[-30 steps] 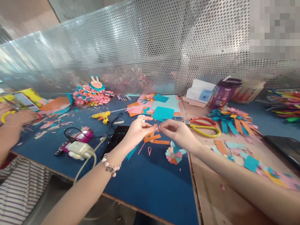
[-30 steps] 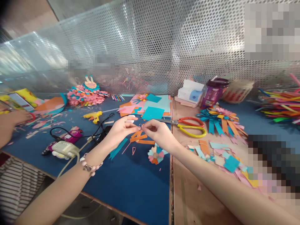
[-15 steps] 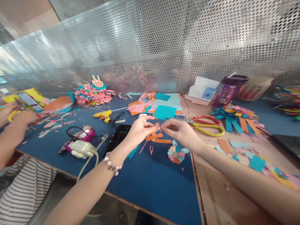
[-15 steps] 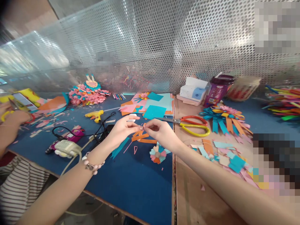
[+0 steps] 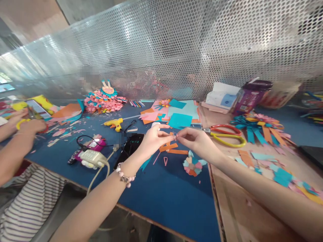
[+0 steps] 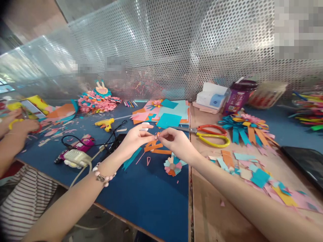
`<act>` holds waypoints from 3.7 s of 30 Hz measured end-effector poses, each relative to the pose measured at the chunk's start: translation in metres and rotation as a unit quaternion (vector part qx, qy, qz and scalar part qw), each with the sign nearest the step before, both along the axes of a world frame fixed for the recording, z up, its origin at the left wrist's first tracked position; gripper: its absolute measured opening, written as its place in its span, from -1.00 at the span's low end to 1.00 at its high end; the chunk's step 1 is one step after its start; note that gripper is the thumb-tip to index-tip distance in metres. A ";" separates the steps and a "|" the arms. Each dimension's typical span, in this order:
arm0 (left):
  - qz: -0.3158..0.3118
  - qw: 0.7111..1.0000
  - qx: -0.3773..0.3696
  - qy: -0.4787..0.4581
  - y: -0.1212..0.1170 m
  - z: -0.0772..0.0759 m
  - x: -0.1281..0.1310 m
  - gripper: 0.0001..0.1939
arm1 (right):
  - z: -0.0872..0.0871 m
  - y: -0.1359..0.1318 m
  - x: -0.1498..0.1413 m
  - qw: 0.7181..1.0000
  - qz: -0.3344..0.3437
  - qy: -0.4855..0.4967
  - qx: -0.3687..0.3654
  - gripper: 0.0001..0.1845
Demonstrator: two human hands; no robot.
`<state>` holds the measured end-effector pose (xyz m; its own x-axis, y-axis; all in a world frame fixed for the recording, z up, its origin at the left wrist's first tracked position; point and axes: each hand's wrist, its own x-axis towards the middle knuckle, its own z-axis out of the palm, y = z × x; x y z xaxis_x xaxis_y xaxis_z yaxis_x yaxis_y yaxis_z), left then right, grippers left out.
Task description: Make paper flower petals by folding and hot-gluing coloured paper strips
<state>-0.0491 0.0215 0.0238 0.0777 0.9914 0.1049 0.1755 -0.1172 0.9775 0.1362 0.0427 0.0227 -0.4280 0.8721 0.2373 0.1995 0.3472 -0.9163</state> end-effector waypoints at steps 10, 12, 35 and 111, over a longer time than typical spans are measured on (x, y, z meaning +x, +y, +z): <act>0.003 1.000 -0.003 -0.005 0.001 -0.001 0.000 -0.49 | 0.000 0.001 -0.001 1.000 -0.001 -0.010 -0.002 -0.78; 0.003 1.000 -0.005 -0.007 0.002 -0.001 0.000 -0.47 | 0.000 0.001 -0.002 1.000 -0.003 -0.011 0.000 -0.77; 0.008 0.999 -0.031 -0.006 0.001 0.000 0.000 -0.45 | 0.002 -0.001 -0.003 0.999 0.009 0.003 -0.037 -0.74; 0.086 0.984 0.041 -0.149 0.012 0.009 -0.015 -0.39 | -0.016 0.056 -0.035 0.829 0.086 -0.421 0.359 -0.49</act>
